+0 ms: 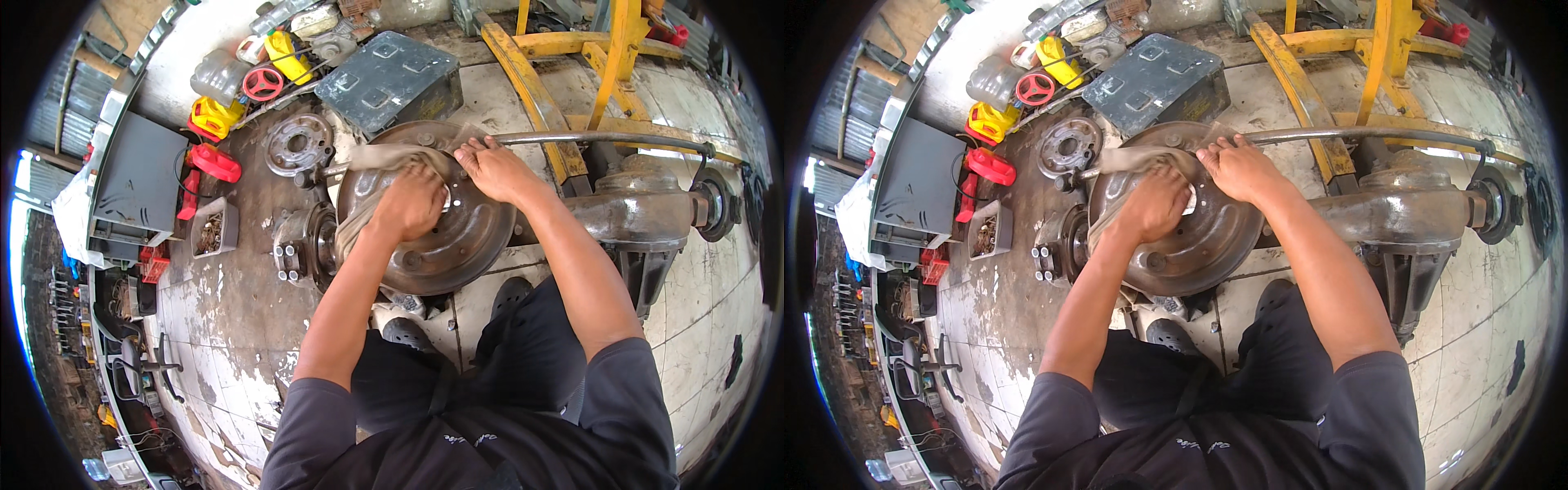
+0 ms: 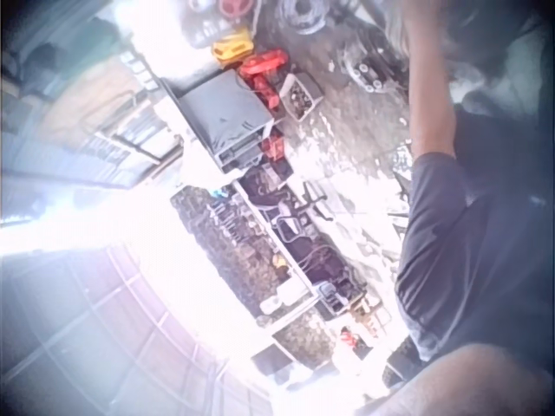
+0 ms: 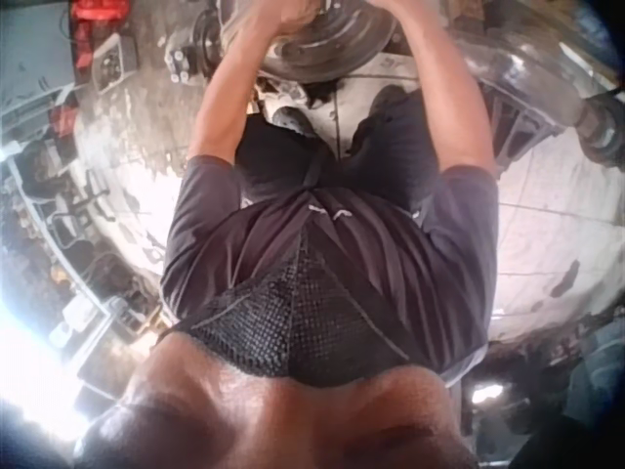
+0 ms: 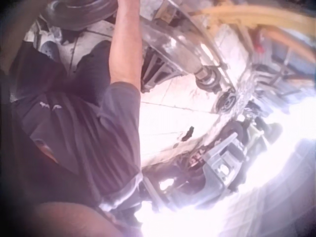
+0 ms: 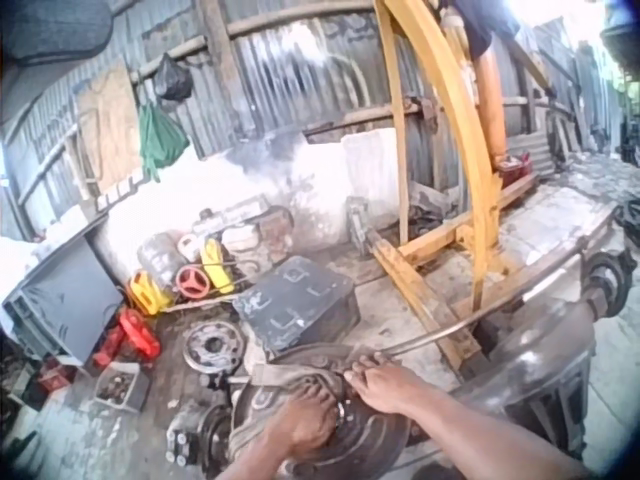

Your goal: The person wipes the surface of a large circular metal part with a cloth, repeatedly rubbing the same area. The person holds the part steady with one hand while cleaning with the other.

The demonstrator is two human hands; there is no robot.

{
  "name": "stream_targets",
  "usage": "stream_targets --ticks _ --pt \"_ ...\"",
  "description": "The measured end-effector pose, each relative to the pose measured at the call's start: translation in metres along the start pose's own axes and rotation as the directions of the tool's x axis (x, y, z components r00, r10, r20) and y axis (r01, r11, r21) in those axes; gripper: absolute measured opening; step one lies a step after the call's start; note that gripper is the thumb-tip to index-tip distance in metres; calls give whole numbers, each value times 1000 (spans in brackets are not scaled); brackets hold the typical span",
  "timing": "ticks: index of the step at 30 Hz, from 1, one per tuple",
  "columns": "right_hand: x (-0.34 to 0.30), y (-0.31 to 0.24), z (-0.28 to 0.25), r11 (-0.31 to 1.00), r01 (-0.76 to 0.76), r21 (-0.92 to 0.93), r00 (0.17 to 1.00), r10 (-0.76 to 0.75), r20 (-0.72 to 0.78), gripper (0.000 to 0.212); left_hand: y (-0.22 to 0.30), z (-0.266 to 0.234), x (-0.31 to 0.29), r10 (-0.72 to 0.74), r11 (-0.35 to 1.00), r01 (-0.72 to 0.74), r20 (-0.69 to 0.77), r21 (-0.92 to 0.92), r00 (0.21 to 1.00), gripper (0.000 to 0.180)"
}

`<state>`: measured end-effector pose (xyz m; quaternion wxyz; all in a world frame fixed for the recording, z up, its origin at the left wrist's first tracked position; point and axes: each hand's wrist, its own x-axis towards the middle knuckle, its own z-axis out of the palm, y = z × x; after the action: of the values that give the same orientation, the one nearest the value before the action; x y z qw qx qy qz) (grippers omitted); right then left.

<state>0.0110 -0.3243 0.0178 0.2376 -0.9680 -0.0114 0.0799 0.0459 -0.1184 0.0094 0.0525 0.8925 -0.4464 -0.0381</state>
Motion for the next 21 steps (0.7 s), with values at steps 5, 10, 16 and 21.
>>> stream_targets --ticks 5,10,16,21 --pt "4 11 4 1000 -8 -19 998 7 -55 66 -4 -4 3 -119 992 119 -5 -28 993 49" --pt "-3 11 -4 993 -8 121 1000 10 -10 66 -3 16 -5 -322 938 344 -291 28 901 51" --pt "-2 16 -9 992 -59 115 996 52 67 75 10 21 4 -241 953 286 -320 101 916 56" --pt "-8 9 -8 991 35 133 999 -36 6 66 4 7 37 -430 881 457 -196 120 881 71"
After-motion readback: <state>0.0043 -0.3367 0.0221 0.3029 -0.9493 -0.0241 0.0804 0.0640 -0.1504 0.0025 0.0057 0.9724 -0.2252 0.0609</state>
